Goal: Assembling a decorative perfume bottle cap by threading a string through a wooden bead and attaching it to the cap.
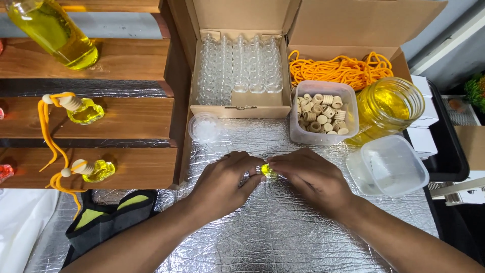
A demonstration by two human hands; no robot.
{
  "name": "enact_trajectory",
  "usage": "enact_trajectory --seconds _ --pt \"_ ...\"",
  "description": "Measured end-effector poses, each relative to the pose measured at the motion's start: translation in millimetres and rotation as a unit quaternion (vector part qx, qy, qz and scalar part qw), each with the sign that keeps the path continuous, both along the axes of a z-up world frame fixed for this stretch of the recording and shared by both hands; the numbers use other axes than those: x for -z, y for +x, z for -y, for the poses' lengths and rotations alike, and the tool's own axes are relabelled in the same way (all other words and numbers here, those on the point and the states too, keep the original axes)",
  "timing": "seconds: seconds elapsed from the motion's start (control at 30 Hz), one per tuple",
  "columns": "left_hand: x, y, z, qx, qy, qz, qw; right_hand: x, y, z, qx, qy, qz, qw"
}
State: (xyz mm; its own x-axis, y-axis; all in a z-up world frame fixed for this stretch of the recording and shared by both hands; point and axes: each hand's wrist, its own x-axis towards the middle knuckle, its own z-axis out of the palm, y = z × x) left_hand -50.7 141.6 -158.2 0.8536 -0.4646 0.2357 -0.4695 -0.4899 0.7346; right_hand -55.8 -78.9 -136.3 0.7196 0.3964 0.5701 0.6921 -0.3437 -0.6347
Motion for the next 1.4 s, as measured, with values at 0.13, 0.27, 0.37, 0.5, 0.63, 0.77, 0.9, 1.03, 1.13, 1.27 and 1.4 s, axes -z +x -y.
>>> enact_trajectory --seconds 0.13,0.27,0.37,0.5,0.63,0.77,0.9,1.03,1.13,1.27,1.4 --pt "2 0 -1 0.001 0.001 0.0 1.0 -13 1 0 -0.03 -0.031 0.042 0.998" --pt "1 0 -1 0.004 0.012 0.009 1.0 -27 0 1 -0.051 -0.067 0.079 0.993" --pt "2 0 0 0.008 0.02 0.015 1.0 -29 1 2 -0.061 -0.072 0.079 0.992" --pt "3 0 0 0.01 0.03 0.015 0.999 -20 1 5 -0.074 -0.054 0.064 0.994" --pt "-2 -2 2 0.011 0.034 0.023 0.999 -20 -2 5 -0.067 -0.055 0.06 0.994" --pt "-4 -1 3 0.008 0.031 0.026 0.999 -22 -6 5 -0.053 -0.073 0.078 0.993" --pt "-4 -3 3 0.007 0.027 0.019 0.999 -19 -10 5 -0.049 -0.08 0.064 0.993" --pt "2 -3 4 0.004 0.019 0.021 1.0 -6 -5 9 -0.062 -0.059 0.045 0.995" --pt "1 -2 2 -0.006 -0.001 -0.002 1.0 3 -4 8 -0.066 -0.031 0.001 0.997" --pt "-7 -2 0 0.035 -0.104 -0.036 0.993 6 -8 6 -0.048 -0.068 -0.179 0.98" --pt "10 -6 2 0.071 -0.197 -0.06 0.976 24 -10 9 -0.044 -0.003 -0.197 0.979"
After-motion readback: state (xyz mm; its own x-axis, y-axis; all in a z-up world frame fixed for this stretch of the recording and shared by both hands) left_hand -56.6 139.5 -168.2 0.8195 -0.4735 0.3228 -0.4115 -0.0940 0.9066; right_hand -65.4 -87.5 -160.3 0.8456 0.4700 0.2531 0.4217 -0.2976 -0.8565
